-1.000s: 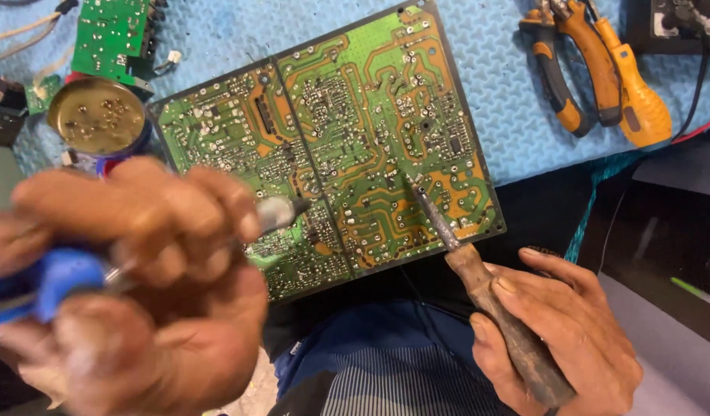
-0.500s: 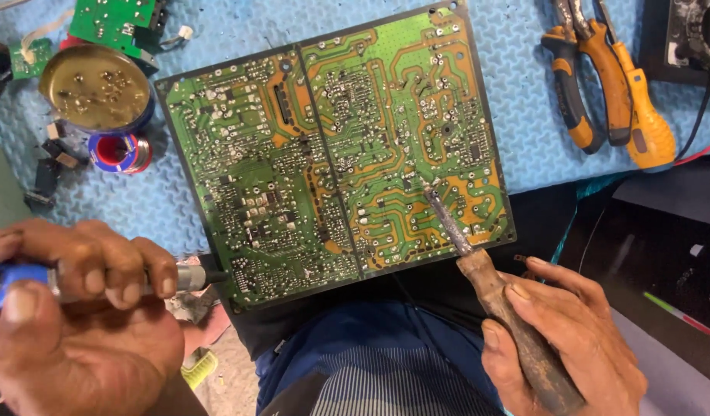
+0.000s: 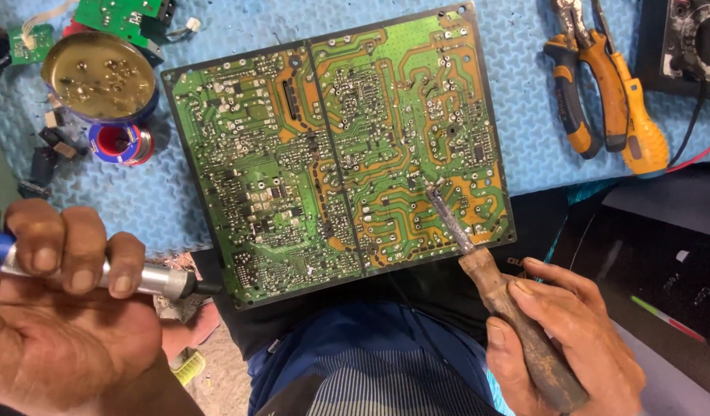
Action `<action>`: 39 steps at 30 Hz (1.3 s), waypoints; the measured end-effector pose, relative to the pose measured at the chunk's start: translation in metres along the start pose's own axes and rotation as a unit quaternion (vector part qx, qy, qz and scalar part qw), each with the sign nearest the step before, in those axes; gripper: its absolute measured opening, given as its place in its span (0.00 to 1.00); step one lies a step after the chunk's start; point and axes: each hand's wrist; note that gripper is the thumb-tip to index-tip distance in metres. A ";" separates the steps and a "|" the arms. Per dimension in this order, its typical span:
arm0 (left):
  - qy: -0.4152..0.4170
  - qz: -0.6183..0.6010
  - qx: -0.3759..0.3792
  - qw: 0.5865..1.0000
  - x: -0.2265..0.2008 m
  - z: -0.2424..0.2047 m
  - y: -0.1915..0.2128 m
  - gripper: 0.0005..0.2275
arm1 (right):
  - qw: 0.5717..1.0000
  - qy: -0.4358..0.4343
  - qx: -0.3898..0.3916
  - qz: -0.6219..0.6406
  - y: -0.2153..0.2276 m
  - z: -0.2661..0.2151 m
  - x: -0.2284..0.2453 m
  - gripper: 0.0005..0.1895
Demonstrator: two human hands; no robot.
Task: Desoldering components from a circuit board using a soldering iron and a manual desoldering pump.
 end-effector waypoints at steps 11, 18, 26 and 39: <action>0.054 -0.069 0.044 0.995 0.007 0.016 -0.004 0.10 | 0.998 -0.063 -0.016 0.021 -0.004 0.007 0.012 0.14; 0.042 -0.033 -0.023 0.998 0.020 0.026 -0.022 0.11 | 0.999 -0.026 0.016 -0.007 -0.001 -0.003 0.007 0.16; 0.081 -0.063 -0.025 0.994 0.028 0.033 -0.028 0.11 | 0.997 -0.071 -0.007 0.006 -0.004 0.002 0.014 0.13; 0.060 -0.038 0.002 0.997 0.030 0.032 -0.034 0.12 | 0.991 -0.130 0.001 0.031 -0.003 0.019 0.030 0.15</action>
Point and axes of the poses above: each hand's wrist, its own z-axis towards the middle knuckle, its own y-axis out of the back of the hand, x = y × z, and after that the axes turned 15 degrees about y, right-handed
